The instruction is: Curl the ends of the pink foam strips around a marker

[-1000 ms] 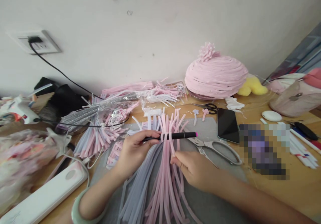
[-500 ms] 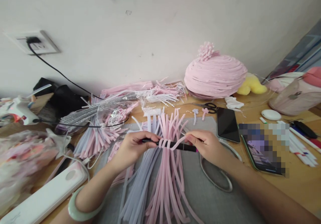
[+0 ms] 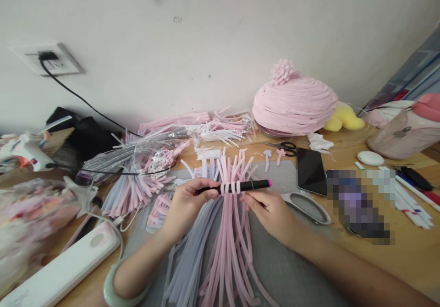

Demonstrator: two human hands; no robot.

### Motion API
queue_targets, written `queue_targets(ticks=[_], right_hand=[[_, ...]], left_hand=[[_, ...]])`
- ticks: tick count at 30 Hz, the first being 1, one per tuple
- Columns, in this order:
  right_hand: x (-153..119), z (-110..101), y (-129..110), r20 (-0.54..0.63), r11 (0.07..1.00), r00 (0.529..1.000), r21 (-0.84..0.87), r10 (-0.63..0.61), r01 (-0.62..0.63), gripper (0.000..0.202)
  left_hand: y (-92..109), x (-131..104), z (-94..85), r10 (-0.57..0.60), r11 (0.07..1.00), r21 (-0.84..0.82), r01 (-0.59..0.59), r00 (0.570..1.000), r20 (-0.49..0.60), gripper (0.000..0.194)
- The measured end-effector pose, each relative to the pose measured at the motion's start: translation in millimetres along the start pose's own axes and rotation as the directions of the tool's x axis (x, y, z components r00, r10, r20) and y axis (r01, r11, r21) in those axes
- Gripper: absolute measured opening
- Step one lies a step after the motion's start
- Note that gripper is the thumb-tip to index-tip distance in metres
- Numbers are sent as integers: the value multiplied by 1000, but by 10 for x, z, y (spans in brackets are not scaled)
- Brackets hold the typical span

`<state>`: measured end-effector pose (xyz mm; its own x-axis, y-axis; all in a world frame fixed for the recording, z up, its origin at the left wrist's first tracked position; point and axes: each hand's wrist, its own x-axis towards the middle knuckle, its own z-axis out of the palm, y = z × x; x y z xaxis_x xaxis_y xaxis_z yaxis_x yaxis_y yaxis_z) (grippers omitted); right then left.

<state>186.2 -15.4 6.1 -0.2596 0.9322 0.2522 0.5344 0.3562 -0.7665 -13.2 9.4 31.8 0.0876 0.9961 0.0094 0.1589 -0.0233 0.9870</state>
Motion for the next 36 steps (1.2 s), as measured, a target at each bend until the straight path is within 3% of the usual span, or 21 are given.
queue_targets(ticks=[3, 6, 8, 10, 14, 17, 19, 21, 23, 25, 30, 36], right_hand=[[-42, 9, -12, 47, 957, 991, -257, -125, 133, 32], [-45, -23, -12, 72, 840, 967, -483, -243, 247, 31], [-27, -67, -24, 103, 790, 948, -530, -302, 309, 29], [-3, -121, -41, 157, 816, 935, -457, -318, 354, 27], [36, -204, -33, 296, 959, 926, -88, -234, 270, 30], [54, -212, 20, 330, 986, 929, 79, -167, 150, 32], [63, -202, 50, 309, 979, 948, 204, -77, 13, 33], [69, -199, 57, 328, 873, 942, 437, 67, -215, 43], [73, -213, 39, 431, 642, 886, 633, 171, -432, 53], [77, -239, 8, 525, 493, 831, 682, 182, -539, 50], [100, -265, -28, 499, 550, 822, 621, 273, -559, 30], [103, -282, -29, 566, 449, 781, 645, 263, -618, 28]], left_hand=[[-32, -32, 27, 152, 952, 258, -163, 986, 65, 12], [7, -81, 24, 334, 831, 385, -402, 914, 232, 14], [53, -96, -1, 393, 766, 399, -504, 858, 330, 16], [98, -89, -42, 383, 744, 395, -539, 829, 408, 17], [164, -60, -105, 208, 849, 333, -409, 840, 502, 14], [191, -58, -86, 29, 966, 205, -157, 854, 519, 10], [197, -55, -59, -48, 996, 94, 4, 879, 474, 13], [191, -39, -47, -85, 995, -19, 101, 912, 401, 20], [173, -5, -63, -89, 986, -100, 132, 932, 351, 26], [150, 38, -103, -78, 986, -112, 120, 943, 323, 32], [133, 119, -206, -72, 997, -5, 79, 935, 348, 29], [150, 128, -210, -122, 984, -83, 159, 932, 340, 28]])
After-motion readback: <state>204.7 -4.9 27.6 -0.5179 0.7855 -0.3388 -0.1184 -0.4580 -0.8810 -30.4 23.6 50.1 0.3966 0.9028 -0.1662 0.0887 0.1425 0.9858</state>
